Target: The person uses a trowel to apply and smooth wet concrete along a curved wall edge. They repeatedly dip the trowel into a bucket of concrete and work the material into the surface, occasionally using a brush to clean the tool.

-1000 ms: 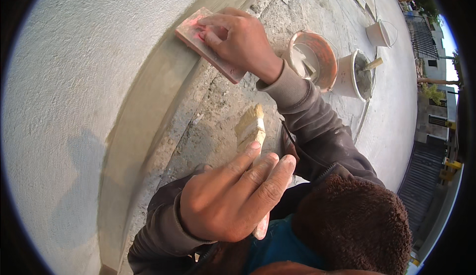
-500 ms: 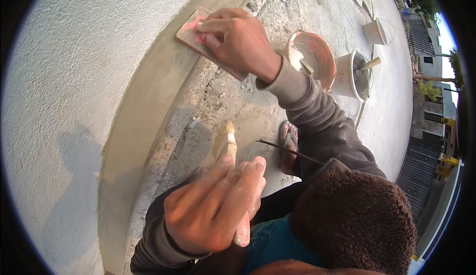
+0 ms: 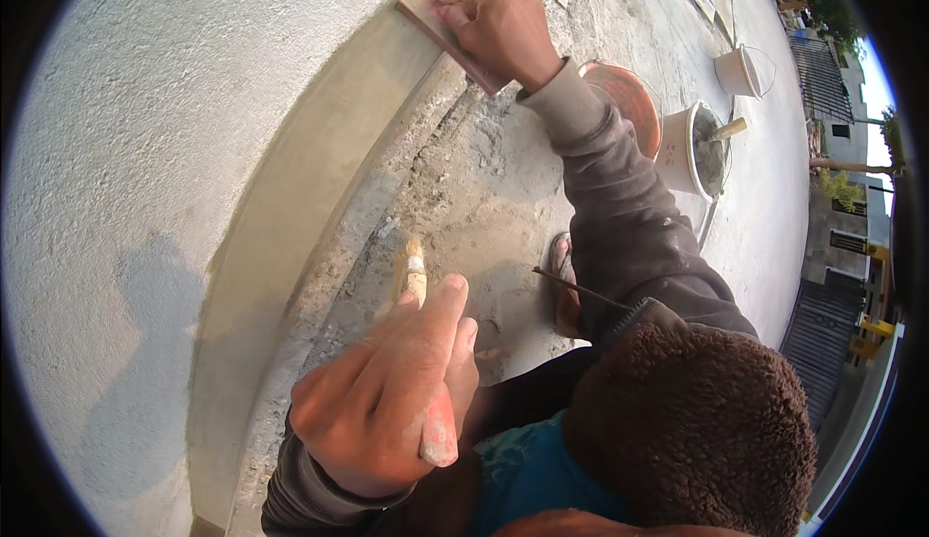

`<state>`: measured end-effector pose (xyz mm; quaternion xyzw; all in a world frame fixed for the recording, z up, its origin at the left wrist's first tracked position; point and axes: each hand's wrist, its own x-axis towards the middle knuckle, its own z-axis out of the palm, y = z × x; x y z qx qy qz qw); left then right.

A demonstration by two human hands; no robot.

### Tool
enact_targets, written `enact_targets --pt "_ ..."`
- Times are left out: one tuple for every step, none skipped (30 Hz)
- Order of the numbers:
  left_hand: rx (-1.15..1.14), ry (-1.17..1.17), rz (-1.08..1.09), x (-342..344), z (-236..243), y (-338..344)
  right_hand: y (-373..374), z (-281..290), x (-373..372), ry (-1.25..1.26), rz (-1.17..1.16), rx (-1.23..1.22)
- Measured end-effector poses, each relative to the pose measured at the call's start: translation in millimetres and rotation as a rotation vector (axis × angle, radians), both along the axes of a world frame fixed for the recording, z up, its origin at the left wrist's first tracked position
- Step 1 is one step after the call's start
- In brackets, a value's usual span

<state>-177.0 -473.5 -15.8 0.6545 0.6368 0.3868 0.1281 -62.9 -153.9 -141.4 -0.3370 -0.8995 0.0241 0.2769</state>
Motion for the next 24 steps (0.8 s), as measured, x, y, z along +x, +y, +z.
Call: enact_targets --pt "0.024 -0.012 0.005 1.3 -1.6 1.0 -52.7 2.6 -9.8 0.036 0.148 0.027" --pt "0.052 -0.014 0.01 0.8 -5.2 4.4 -94.4 0.7 -16.8 0.077 0.199 -0.038" --pt "0.082 -0.008 0.021 -0.5 -4.6 5.2 -120.6 13.4 -15.1 0.041 0.335 -0.212" --pt "0.073 -0.012 0.021 -2.1 -2.4 3.1 -125.8 28.2 -10.0 0.016 0.35 -0.352" --pt "0.073 -0.023 0.019 -3.1 -0.7 1.6 -123.9 43.7 4.8 -0.019 0.362 -0.484" --pt "0.07 -0.032 0.019 -3.8 2.1 0.3 -114.9 53.3 23.8 0.145 0.218 -0.637" --pt "0.145 -0.051 -0.005 -4.8 1.9 3.6 -103.0 62.6 44.9 0.306 0.066 -0.784" --pt "0.219 -0.072 -0.025 -5.5 -1.2 10.8 -97.5 55.7 64.7 0.622 0.031 -1.008" --pt "0.292 -0.094 -0.043 -6.2 -5.3 18.4 -105.7 45.6 79.2 0.838 -0.053 -1.214" --pt "0.342 -0.127 -0.127 -2.6 -15.1 33.2 -122.6 33.4 90.4 0.989 0.005 -1.313" --pt "0.387 -0.131 -0.195 -2.3 -24.1 47.1 -138.6 17.4 91.2 1.149 0.1 -1.423" --pt "0.392 -0.117 -0.242 -1.2 -27.8 48.9 -148.7 1.5 92.6 1.13 0.191 -1.444" --pt "0.394 -0.103 -0.284 -1.8 -31.3 49.5 -155.2 -1.9 78.8 1.282 0.297 -1.493" --pt "0.368 -0.081 -0.304 1.3 -32.8 47.0 -149.3 -3.6 77.1 1.354 0.313 -1.506" --pt "0.339 -0.058 -0.322 1.8 -33.5 43.9 -133.3 -5.3 75.8 1.425 0.329 -1.52" --pt "0.339 -0.044 -0.349 0.1 -34.7 37.5 -107.7 4.2 71.9 1.233 0.322 -1.417" --pt "0.292 -0.059 -0.368 1.6 -34.3 29.5 -85.7 14.4 60.7 1.151 0.082 -1.3" --pt "0.258 -0.085 -0.393 6.9 -30.2 21.6 -55.7 15.9 63.1 1.0 0.026 -1.137" --pt "0.213 -0.094 -0.4 9.1 -25.7 13.8 -31.7 20.6 53.0 0.771 -0.081 -0.907" --pt "0.265 -0.071 -0.39 12.0 -26.9 11.9 0.6 16.6 52.6 0.484 -0.143 -0.661" --pt "0.235 -0.081 -0.357 11.0 -24.0 8.5 12.4 14.0 42.5 0.401 -0.141 -0.52" --pt "0.207 -0.099 -0.331 9.4 -18.0 6.1 19.5 14.3 31.2 0.315 -0.146 -0.376" --pt "0.185 -0.118 -0.306 7.9 -12.6 5.2 21.7 15.3 20.2 0.226 -0.15 -0.226" --pt "0.186 -0.099 -0.291 6.7 -9.5 5.0 15.7 10.8 11.3 0.102 -0.059 -0.138"
